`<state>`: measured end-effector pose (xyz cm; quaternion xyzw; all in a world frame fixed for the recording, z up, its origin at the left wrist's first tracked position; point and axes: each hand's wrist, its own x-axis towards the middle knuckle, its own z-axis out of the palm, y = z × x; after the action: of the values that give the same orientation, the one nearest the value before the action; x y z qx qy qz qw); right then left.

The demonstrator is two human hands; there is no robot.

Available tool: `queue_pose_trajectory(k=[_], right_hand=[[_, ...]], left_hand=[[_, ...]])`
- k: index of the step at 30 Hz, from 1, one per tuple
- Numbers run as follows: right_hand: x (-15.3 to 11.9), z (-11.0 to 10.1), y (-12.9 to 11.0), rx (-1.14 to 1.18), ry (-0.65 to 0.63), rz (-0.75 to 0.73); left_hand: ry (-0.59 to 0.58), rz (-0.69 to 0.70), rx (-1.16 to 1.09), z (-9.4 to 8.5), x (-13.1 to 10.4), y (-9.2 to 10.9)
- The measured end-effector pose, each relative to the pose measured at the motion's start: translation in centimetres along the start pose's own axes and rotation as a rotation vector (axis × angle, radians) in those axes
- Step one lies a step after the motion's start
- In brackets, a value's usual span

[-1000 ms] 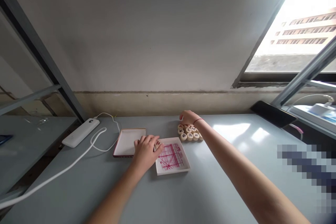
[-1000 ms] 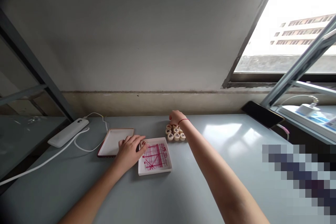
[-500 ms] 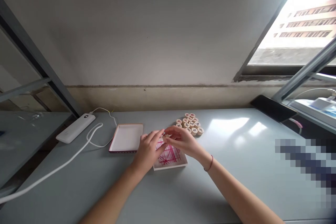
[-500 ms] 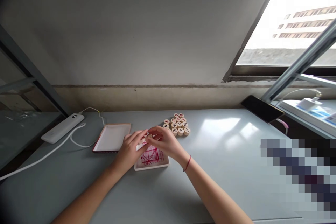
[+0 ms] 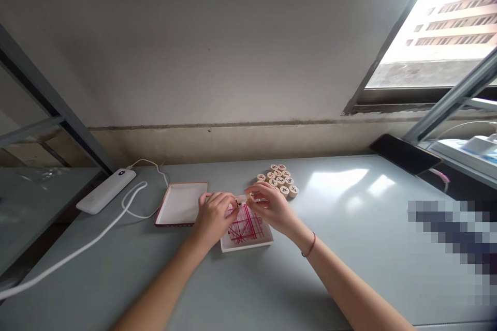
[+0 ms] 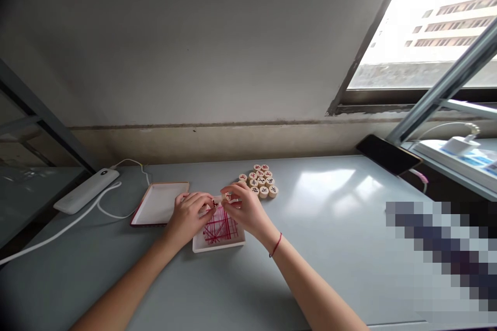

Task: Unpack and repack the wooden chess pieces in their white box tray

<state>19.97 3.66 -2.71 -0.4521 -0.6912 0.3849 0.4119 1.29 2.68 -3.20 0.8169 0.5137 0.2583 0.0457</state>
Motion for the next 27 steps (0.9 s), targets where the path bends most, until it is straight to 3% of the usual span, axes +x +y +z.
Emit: queue_pose_trajectory(k=[9,16,27], right_hand=[[-0.3,1.4,-0.6,-0.473,-0.052,-0.213],[-0.2,2.2,0.0,-0.734,-0.115,-0.244],[0.3,2.9,0.2,-0.81,-0.139,-0.218]], left_hand=[[-0.069,-0.063,0.096,-0.9,0.0,-0.1],[-0.179,-0.102,0.109,-0.8,-0.1,-0.5],[-0.236,-0.115,0.082,-0.8,0.0,-0.5]])
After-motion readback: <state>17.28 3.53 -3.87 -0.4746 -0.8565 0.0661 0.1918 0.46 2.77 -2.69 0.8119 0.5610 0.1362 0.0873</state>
